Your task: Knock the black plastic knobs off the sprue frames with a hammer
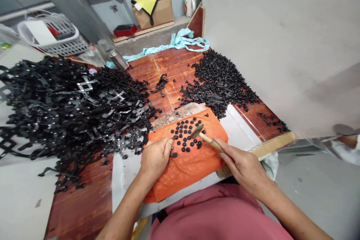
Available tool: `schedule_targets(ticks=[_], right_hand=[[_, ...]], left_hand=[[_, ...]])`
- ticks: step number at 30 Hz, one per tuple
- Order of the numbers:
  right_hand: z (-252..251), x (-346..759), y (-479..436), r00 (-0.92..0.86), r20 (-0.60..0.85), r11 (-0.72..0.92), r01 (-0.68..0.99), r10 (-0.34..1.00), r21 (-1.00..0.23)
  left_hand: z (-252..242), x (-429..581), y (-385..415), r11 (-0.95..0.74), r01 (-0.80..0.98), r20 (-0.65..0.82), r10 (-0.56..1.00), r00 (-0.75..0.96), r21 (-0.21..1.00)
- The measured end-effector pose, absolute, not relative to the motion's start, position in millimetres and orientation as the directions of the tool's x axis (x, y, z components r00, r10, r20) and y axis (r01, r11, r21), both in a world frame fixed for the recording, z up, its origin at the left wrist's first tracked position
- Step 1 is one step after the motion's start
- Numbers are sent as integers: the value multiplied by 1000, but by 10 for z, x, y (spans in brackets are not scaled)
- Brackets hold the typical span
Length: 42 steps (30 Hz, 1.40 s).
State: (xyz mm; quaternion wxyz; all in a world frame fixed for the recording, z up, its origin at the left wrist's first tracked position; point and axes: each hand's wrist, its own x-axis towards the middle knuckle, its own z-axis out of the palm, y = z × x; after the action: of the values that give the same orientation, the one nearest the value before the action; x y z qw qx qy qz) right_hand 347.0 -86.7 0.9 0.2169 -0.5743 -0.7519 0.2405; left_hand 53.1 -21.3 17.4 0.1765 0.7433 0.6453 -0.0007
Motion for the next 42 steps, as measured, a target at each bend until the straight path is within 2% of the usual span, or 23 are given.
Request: schedule_targets(ticks=[13,20,22,26,31,35,39,42], right_hand=[[19,3454,-895,-266,22,228,778,964,-585],[131,3383,-807,-341,4,293,803,940,-519],[172,3322,-755,-368,33,338,808,929,-483],[247,3154,-655,-395,117,400,778,911,-484],[282,3044,-586,-447,35,436,847,894,-303],[253,3042,-579,-435,82,435,833,897,-340],[250,2980,-556,-445,-72,409,867,893,-284],[285,2985,-541,-437,0,390,804,900,-449]], left_hand=[[189,563,-184,-146,984,-214,963,165,104],[264,583,-158,-103,987,-267,955,132,120],[265,581,-160,-87,988,-273,955,119,127],[229,561,-157,-83,979,-278,951,134,187],[161,544,-155,-57,967,-274,953,126,248],[140,530,-154,-50,964,-279,952,125,260],[129,501,-159,-55,969,-292,948,126,239],[125,518,-185,-72,964,-317,936,154,255]])
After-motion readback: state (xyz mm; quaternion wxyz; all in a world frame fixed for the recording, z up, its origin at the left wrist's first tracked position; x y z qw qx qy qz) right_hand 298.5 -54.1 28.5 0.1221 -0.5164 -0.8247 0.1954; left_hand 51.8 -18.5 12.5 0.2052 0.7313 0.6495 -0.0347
